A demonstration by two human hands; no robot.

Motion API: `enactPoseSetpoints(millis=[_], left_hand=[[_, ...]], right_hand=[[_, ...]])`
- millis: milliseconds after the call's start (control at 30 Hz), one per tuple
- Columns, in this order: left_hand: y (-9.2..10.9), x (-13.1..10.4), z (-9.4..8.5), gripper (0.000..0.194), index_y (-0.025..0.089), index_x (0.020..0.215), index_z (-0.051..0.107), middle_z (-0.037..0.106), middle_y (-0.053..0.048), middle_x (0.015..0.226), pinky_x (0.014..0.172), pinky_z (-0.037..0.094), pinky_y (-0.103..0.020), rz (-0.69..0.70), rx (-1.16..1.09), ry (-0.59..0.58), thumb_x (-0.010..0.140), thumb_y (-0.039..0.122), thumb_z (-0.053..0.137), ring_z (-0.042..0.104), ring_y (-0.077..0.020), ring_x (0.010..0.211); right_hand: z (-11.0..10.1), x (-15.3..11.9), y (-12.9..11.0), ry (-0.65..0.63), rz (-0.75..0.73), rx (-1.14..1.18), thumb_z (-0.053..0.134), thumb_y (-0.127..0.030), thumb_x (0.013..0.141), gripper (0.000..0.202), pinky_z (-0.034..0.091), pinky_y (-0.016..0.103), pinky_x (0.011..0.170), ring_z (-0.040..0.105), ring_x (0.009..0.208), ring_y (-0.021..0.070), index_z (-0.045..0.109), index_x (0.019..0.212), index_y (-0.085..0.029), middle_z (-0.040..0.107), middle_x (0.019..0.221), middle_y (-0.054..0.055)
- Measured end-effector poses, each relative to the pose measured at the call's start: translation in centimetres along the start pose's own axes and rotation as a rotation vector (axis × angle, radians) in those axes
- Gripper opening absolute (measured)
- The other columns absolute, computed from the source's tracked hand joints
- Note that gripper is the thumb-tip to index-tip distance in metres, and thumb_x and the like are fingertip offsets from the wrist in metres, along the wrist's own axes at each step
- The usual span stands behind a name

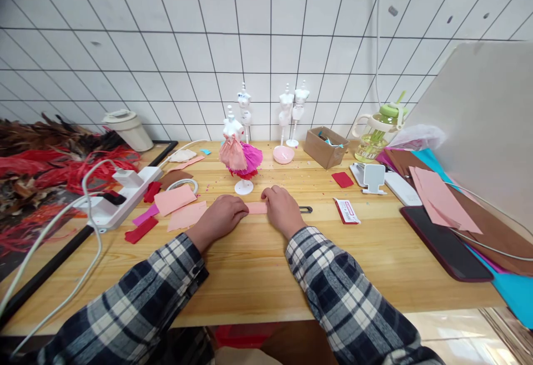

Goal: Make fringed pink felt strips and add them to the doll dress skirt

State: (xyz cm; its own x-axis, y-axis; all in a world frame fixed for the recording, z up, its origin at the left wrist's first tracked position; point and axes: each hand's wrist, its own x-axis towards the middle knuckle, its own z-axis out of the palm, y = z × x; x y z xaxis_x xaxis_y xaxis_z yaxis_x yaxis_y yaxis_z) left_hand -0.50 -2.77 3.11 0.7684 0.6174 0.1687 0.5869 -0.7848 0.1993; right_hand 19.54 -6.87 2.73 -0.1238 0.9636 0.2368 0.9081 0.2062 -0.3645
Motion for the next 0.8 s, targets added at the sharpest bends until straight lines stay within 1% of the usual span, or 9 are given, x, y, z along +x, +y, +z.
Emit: enactPoseSetpoints(millis=[67,133,200,300,367,500,600,700,800], left_hand=[[0.01,-0.07,-0.04,0.027,0.02,0.087,0.071,0.069,-0.007,0.085,0.083,0.041,-0.035,0.0,0.008,0.004,0.091,0.025,0.045,0.061,-0.0207,0.083],[-0.07,-0.14,0.0,0.027,0.02,0.089,0.07,0.069,-0.007,0.086,0.082,0.041,-0.035,-0.006,0.005,0.009,0.091,0.026,0.044,0.061,-0.021,0.084],[-0.19,-0.21,0.04,0.027,0.019,0.09,0.069,0.069,-0.007,0.087,0.081,0.042,-0.034,-0.014,-0.009,0.01,0.092,0.026,0.044,0.061,-0.0209,0.084],[-0.27,-0.3,-0.03,0.026,0.019,0.091,0.068,0.069,-0.006,0.089,0.079,0.042,-0.033,-0.02,-0.046,-0.002,0.092,0.026,0.043,0.061,-0.0202,0.083],[-0.24,-0.35,-0.12,0.025,0.02,0.09,0.067,0.069,-0.006,0.09,0.078,0.042,-0.032,-0.041,-0.087,-0.005,0.092,0.028,0.043,0.061,-0.0196,0.083],[-0.14,-0.48,-0.3,0.023,0.021,0.098,0.067,0.069,-0.006,0.096,0.081,0.042,-0.034,-0.098,-0.127,0.014,0.086,0.035,0.054,0.061,-0.0218,0.088],[-0.12,-0.55,-0.43,0.022,0.024,0.094,0.069,0.071,-0.005,0.092,0.085,0.039,-0.038,-0.111,-0.098,0.019,0.088,0.033,0.051,0.06,-0.0226,0.088],[-0.13,-0.58,-0.54,0.024,0.024,0.091,0.071,0.072,-0.005,0.09,0.09,0.037,-0.04,-0.126,-0.128,0.013,0.089,0.031,0.048,0.06,-0.0216,0.088],[-0.1,-0.53,-0.49,0.025,0.024,0.094,0.07,0.073,-0.005,0.093,0.101,0.03,-0.046,-0.162,-0.157,0.015,0.089,0.032,0.046,0.06,-0.0212,0.091]], right_hand=[[-0.31,-0.24,-0.07,-0.007,-0.094,0.003,0.05,-0.018,0.088,0.016,0.037,0.028,0.084,0.051,0.096,0.0183,0.063,0.097,-0.019,0.06,0.099,0.007],[-0.37,-0.44,-0.17,-0.073,-0.178,0.01,0.058,-0.029,0.086,0.017,0.037,0.03,0.086,0.05,0.097,0.0195,0.065,0.099,-0.02,0.061,0.099,0.007],[-0.2,-0.53,-0.27,-0.129,-0.206,-0.009,0.062,-0.034,0.083,0.023,0.037,0.03,0.085,0.05,0.095,0.0197,0.066,0.101,-0.02,0.063,0.096,0.006],[0.12,-0.47,-0.3,-0.158,-0.187,-0.052,0.057,-0.029,0.087,0.018,0.037,0.029,0.083,0.051,0.091,0.0184,0.068,0.098,-0.02,0.064,0.09,0.006],[0.18,-0.4,-0.23,-0.156,-0.172,-0.065,0.052,-0.027,0.09,0.019,0.037,0.029,0.081,0.052,0.089,0.0176,0.07,0.095,-0.021,0.065,0.088,0.006],[-0.01,-0.36,-0.06,-0.162,-0.152,-0.043,0.052,-0.028,0.089,0.02,0.038,0.028,0.077,0.055,0.086,0.0171,0.07,0.092,-0.021,0.067,0.086,0.005],[-0.18,-0.36,0.02,-0.184,-0.128,0.019,0.053,-0.028,0.088,0.018,0.038,0.026,0.073,0.057,0.083,0.0162,0.07,0.092,-0.022,0.069,0.085,0.003],[-0.23,-0.29,0.07,-0.226,-0.039,0.086,0.054,-0.028,0.086,0.017,0.037,0.025,0.066,0.06,0.079,0.0148,0.07,0.092,-0.024,0.07,0.086,0.001],[-0.07,-0.18,0.05,-0.223,0.056,0.162,0.054,-0.028,0.086,0.018,0.037,0.023,0.063,0.061,0.075,0.0136,0.068,0.096,-0.024,0.071,0.084,0.0]])
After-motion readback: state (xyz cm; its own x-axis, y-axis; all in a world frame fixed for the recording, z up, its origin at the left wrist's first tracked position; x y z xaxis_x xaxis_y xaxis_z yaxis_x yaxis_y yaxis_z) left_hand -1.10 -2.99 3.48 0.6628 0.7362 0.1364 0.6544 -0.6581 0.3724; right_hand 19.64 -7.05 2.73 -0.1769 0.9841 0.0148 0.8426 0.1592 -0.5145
